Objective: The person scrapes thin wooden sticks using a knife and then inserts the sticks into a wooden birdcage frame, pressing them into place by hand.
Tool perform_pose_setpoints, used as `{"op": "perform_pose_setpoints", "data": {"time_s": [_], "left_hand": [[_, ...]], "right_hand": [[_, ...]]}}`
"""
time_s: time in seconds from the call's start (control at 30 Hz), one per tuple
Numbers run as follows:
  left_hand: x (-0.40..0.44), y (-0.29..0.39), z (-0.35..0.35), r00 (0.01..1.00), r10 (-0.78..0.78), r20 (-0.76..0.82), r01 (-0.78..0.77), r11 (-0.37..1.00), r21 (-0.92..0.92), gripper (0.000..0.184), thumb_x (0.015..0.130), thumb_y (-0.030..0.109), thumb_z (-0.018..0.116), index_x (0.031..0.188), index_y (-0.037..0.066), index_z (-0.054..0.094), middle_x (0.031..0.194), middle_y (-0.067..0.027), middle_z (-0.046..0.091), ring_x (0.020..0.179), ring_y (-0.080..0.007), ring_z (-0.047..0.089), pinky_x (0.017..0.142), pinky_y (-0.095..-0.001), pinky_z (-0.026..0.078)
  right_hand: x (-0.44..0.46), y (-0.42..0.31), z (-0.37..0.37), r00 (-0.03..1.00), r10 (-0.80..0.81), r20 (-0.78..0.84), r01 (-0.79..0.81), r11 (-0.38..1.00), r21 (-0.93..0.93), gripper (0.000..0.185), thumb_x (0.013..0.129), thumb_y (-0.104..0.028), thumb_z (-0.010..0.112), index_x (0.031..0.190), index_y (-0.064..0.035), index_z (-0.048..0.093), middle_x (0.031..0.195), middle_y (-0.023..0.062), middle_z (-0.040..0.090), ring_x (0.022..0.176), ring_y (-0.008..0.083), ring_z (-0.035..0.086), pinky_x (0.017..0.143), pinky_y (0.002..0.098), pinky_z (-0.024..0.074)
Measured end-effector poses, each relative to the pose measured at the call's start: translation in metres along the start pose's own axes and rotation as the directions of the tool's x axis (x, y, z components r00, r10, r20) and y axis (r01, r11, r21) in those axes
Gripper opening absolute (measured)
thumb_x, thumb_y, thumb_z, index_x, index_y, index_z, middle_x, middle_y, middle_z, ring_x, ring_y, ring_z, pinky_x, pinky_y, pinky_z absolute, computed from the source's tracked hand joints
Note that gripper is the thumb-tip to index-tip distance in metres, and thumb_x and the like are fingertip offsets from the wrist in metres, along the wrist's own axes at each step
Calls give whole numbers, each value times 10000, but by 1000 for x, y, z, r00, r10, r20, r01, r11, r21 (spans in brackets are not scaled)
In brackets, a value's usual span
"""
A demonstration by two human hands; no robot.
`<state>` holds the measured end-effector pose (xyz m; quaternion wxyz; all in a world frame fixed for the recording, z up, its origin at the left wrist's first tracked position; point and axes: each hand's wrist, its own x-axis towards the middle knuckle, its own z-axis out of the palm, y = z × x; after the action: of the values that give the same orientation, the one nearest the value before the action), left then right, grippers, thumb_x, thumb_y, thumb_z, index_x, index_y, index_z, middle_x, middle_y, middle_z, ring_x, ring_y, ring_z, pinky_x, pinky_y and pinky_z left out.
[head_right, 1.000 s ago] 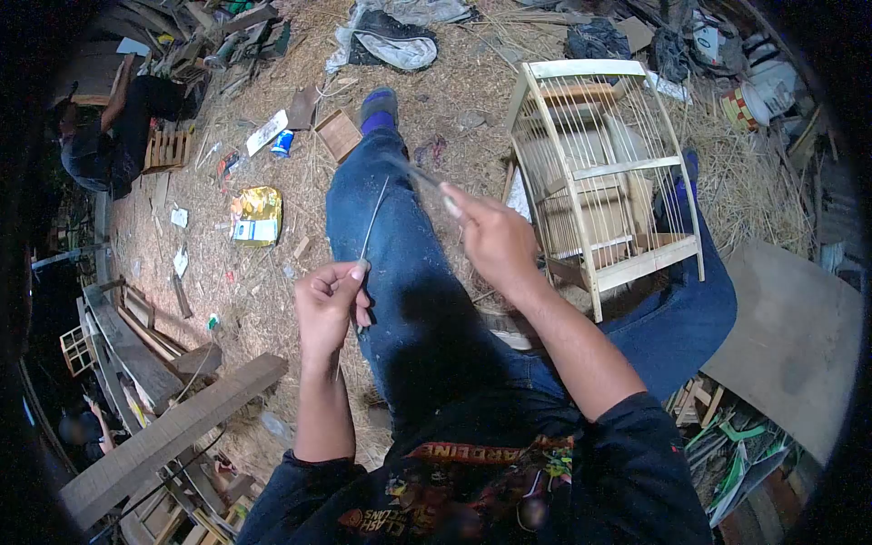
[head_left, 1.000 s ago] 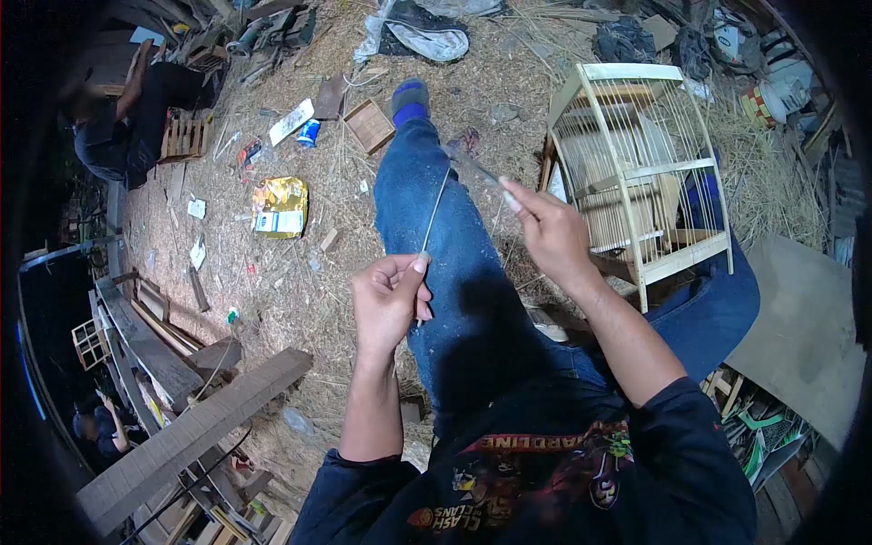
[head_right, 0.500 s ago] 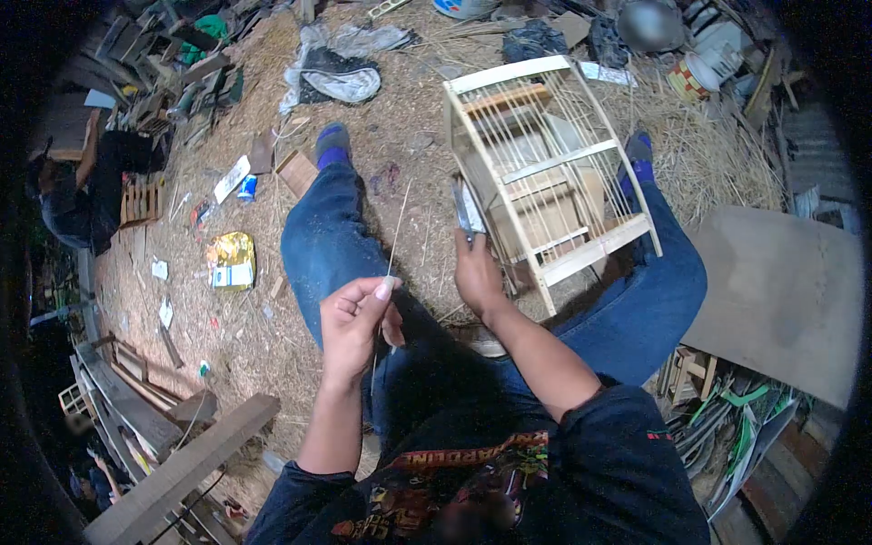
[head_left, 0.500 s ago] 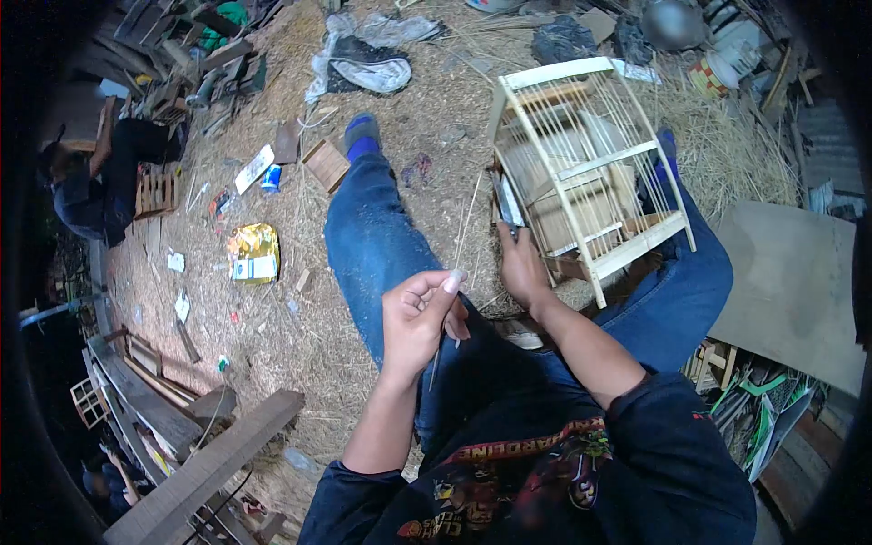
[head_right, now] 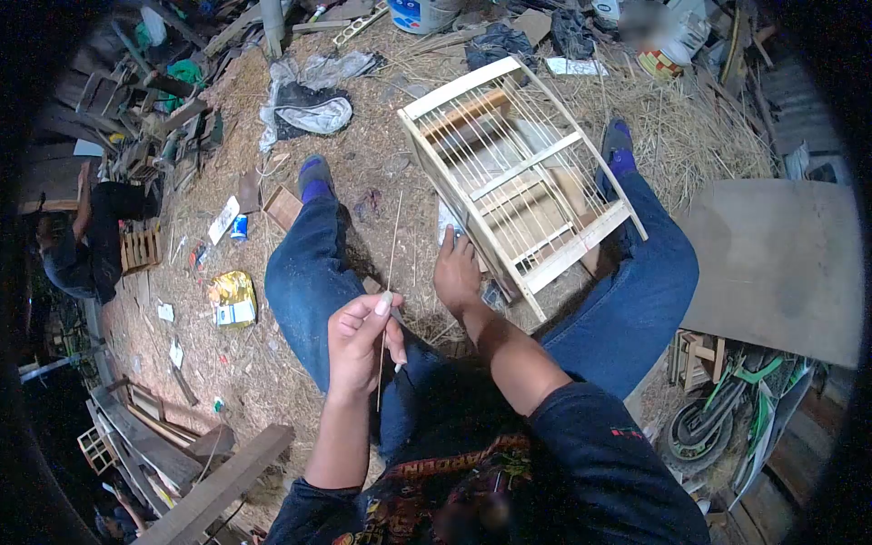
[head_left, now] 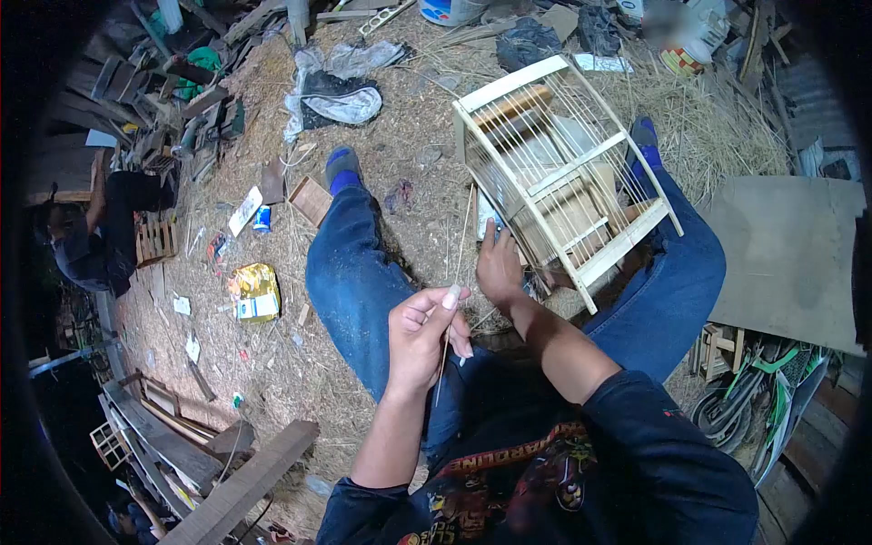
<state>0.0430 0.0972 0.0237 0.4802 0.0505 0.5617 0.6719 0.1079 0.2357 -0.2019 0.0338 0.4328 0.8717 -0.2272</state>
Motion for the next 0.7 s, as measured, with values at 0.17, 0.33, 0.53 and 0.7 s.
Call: {"op": "perform_pose_setpoints", "data": {"time_s": [0.17, 0.33, 0.53, 0.7], "left_hand": [[4, 3, 7, 1000, 10, 15, -9, 1000, -3, 242, 1087, 153, 649, 1169, -67, 711, 701, -112, 698, 464, -190, 618, 435, -301, 501], [7, 1, 10, 1000, 4, 21, -3, 1000, -29, 241, 1084, 166, 659, 1156, -57, 716, 723, -108, 710, 485, -185, 629, 446, -298, 507], [6, 1, 17, 1000, 7, 2, -7, 999, -40, 221, 1078, 165, 675, 1133, -44, 721, 745, -101, 718, 521, -183, 648, 483, -289, 524], [13, 0, 22, 999, 50, -19, -51, 999, -8, 192, 1068, 153, 695, 1112, -31, 728, 803, -105, 747, 669, -187, 714, 663, -304, 589]], "right_hand": [[-4, 0, 7, 996, 13, -86, -8, 998, 55, 846, 928, -158, 687, 1615, 122, 282, 1451, 311, 446, 1289, 461, 521, 1069, 514, 505], [-4, -2, 6, 996, 4, -92, -1, 999, 36, 776, 923, -140, 669, 1584, 119, 356, 1456, 313, 438, 1253, 445, 527, 1058, 507, 484], [-12, -8, -2, 994, 0, -110, 3, 999, 33, 713, 932, -166, 674, 1552, 85, 429, 1405, 305, 474, 1220, 424, 534, 1019, 517, 471], [-40, -12, -68, 977, -206, -54, 210, 972, 101, 512, 941, -205, 684, 1376, 53, 608, 1167, 262, 643, 1062, 402, 639, 940, 497, 514]]}}
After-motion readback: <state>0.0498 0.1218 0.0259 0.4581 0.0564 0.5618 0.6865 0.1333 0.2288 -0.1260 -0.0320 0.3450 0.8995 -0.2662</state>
